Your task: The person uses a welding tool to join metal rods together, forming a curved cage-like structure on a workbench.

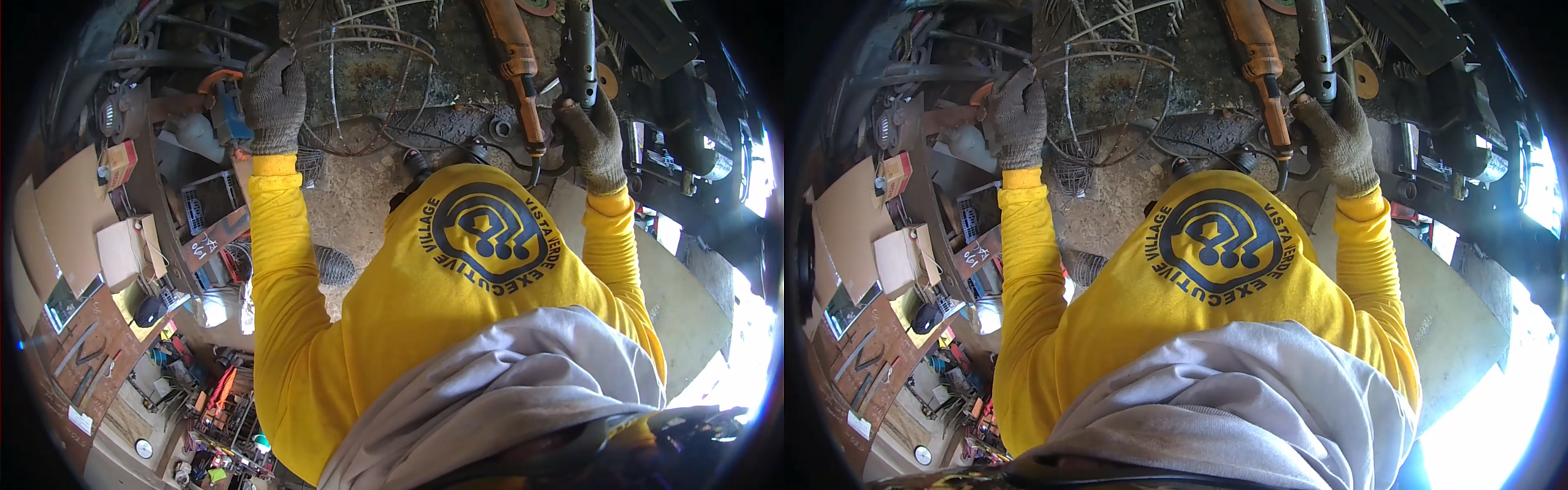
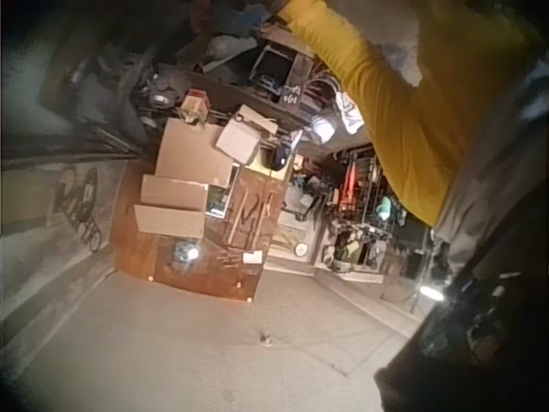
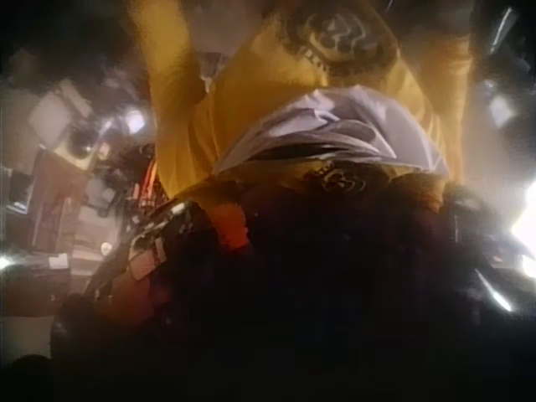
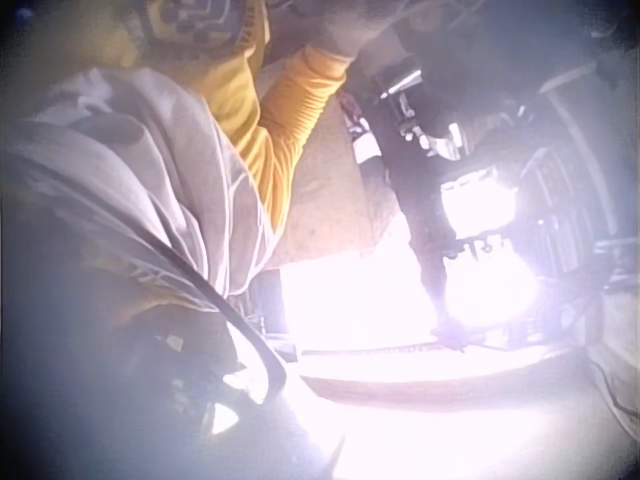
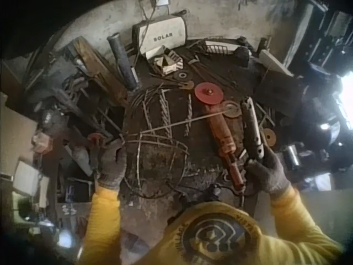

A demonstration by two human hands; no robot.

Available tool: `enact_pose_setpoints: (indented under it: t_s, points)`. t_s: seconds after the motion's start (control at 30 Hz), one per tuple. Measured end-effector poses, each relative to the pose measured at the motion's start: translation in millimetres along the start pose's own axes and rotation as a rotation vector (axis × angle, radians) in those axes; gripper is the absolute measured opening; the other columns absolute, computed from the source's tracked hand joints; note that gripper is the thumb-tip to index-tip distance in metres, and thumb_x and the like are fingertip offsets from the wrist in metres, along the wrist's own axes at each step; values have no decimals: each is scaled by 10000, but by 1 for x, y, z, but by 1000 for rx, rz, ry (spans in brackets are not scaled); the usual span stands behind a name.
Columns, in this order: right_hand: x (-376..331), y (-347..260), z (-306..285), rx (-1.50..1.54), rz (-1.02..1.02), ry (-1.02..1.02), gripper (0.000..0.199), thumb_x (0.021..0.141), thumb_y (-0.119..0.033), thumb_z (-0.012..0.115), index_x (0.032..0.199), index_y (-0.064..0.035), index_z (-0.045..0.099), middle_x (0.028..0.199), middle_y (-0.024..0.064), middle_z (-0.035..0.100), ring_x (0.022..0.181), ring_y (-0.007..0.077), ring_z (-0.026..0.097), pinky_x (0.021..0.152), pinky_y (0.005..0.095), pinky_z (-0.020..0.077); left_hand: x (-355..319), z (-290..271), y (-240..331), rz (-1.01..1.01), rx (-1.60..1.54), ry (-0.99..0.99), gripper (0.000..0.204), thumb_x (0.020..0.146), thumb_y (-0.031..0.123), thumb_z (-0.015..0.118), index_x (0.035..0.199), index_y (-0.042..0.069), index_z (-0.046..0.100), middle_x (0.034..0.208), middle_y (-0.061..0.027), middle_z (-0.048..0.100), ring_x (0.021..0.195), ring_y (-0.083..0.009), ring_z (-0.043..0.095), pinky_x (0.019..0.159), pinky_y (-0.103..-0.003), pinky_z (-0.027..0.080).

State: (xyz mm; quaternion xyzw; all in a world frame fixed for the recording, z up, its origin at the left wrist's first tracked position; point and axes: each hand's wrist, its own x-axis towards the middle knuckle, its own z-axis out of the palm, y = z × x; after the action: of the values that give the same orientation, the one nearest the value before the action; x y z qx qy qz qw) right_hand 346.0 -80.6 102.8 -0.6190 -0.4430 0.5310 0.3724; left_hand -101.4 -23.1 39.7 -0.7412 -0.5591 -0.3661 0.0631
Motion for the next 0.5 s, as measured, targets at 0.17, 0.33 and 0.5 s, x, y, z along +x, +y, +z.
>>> enact_pose_setpoints:
  t_s: [0.17,0.33,0.5]
  points:
    - [0,2,-2,26,-24,-16,344,943,-157,676,1227,-3,559,872,38,644,664,89,614,597,236,514,0,0,-1,-9,-11,-4,256,827,83,745,1080,124,739,1046,-127,707,968,-328,678,880,-398,535]
    - [0,-2,-4,-9,-48,-30,337,950,-173,667,1219,-2,559,867,39,642,653,86,612,580,236,512,-1,-3,-1,13,43,20,250,830,80,740,1075,130,741,1034,-125,710,942,-328,680,865,-396,540]
    - [3,-3,-6,-61,-92,-53,344,950,-191,669,1223,-9,564,853,32,635,658,78,601,575,239,496,3,-5,8,-1,19,7,220,846,96,722,1065,115,737,1020,-131,710,937,-331,680,849,-405,539]
